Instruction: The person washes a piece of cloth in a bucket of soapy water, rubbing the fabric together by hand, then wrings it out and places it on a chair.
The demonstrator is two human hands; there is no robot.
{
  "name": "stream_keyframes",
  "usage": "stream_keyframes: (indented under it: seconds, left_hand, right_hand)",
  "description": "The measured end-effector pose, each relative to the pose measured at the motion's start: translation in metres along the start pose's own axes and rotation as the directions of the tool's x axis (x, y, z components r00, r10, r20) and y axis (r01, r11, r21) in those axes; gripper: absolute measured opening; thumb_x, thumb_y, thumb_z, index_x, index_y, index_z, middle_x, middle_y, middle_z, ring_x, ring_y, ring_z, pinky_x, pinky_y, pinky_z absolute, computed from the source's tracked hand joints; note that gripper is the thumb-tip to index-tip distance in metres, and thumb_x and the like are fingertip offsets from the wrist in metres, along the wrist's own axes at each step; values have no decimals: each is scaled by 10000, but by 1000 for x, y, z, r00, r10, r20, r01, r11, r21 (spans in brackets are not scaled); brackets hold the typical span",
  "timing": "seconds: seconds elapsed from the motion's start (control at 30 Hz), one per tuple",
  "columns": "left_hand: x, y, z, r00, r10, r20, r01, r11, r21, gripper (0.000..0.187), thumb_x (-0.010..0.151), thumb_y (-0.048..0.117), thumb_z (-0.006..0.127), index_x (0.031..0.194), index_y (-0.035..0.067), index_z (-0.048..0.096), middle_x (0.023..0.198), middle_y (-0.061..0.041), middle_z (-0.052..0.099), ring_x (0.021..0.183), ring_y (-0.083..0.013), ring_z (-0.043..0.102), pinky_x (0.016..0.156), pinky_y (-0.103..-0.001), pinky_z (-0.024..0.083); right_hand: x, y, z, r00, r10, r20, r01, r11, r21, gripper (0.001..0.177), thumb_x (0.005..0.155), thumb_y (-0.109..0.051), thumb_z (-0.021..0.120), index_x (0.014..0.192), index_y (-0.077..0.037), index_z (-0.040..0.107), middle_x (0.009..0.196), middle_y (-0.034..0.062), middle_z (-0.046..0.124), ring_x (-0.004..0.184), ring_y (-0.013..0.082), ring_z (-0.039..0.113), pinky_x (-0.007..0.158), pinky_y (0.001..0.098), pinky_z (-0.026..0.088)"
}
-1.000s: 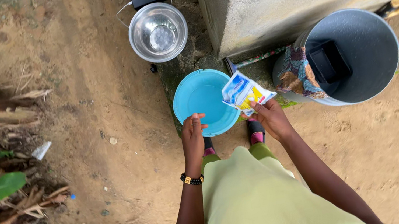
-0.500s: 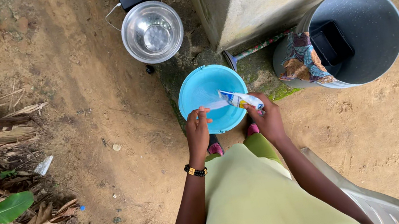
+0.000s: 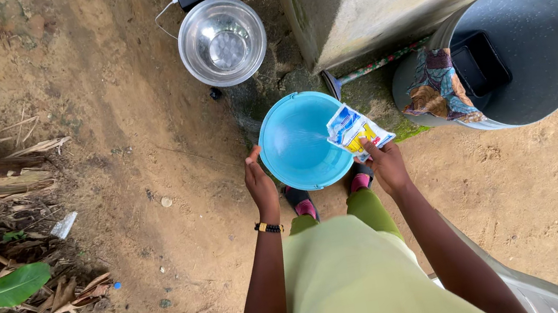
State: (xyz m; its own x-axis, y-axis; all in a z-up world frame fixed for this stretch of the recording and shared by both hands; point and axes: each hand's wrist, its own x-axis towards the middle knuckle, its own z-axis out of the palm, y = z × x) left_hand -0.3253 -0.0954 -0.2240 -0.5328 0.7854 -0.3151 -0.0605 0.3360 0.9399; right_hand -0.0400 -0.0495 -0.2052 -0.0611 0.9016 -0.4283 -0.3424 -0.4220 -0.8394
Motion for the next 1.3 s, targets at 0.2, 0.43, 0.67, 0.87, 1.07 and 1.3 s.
stream_keyframes:
  seconds: [0.2, 0.43, 0.67, 0.87, 1.07, 1.3]
  left_hand:
    - [64, -38, 16, 977, 192, 94, -206, 964, 168, 660, 1104, 538, 185, 1554, 149, 470, 1693, -78, 308, 1596, -297, 177, 1269, -524, 229]
    - [109, -76, 40, 980, 146, 134, -166, 974, 157, 648, 1105, 526, 184, 1591, 172, 426, 1669, -77, 362, 1582, -299, 237, 1251, -488, 264]
    - [100, -62, 45, 942, -336, 10, 336, 941, -29, 643, 1078, 516, 207, 1596, 203, 422, 1620, -12, 544, 1034, -591, 383, 917, -595, 412]
    - [71, -16, 44, 973, -230, 0, 228, 966, -125, 719, 1065, 558, 193, 1642, 157, 339, 1579, -76, 608, 840, -601, 231, 749, -619, 356]
    - [8, 13, 87, 988, 101, 120, -104, 994, 18, 644, 1041, 335, 506, 1557, 7, 306, 1563, -196, 428, 1434, -330, 443, 1126, -450, 420]
    - [-38, 10, 118, 972, -99, 213, 42, 966, 256, 512, 1063, 272, 462, 1490, -7, 415, 1316, -257, 595, 1205, -386, 633, 962, -460, 516]
  right_hand:
    - [33, 45, -21, 967, 242, 76, -252, 948, 195, 300, 1025, -130, 614, 1316, -63, 597, 1256, 78, 685, 1095, 202, 672, 887, 445, 577]
    - [65, 67, -23, 969, 245, 44, -248, 962, 113, 313, 1006, -123, 630, 1314, -69, 604, 1255, 74, 687, 1094, 198, 682, 889, 433, 582]
    - [68, 66, -20, 968, 250, 28, -251, 965, 69, 300, 1028, -151, 642, 1304, -37, 610, 1234, 85, 692, 1083, 189, 678, 901, 433, 580]
    - [59, 46, -12, 972, 236, -16, -233, 965, 120, 320, 1007, -157, 649, 1309, -65, 601, 1239, 65, 688, 1084, 187, 682, 899, 436, 577]
    - [47, 24, -15, 982, 190, -12, -185, 966, 180, 322, 1025, -169, 632, 1334, -84, 598, 1256, 65, 687, 1097, 193, 676, 894, 426, 568]
    - [45, 3, -24, 996, 93, -8, -86, 944, 318, 308, 1053, -155, 607, 1349, -75, 573, 1276, 84, 680, 1116, 217, 679, 908, 418, 562]
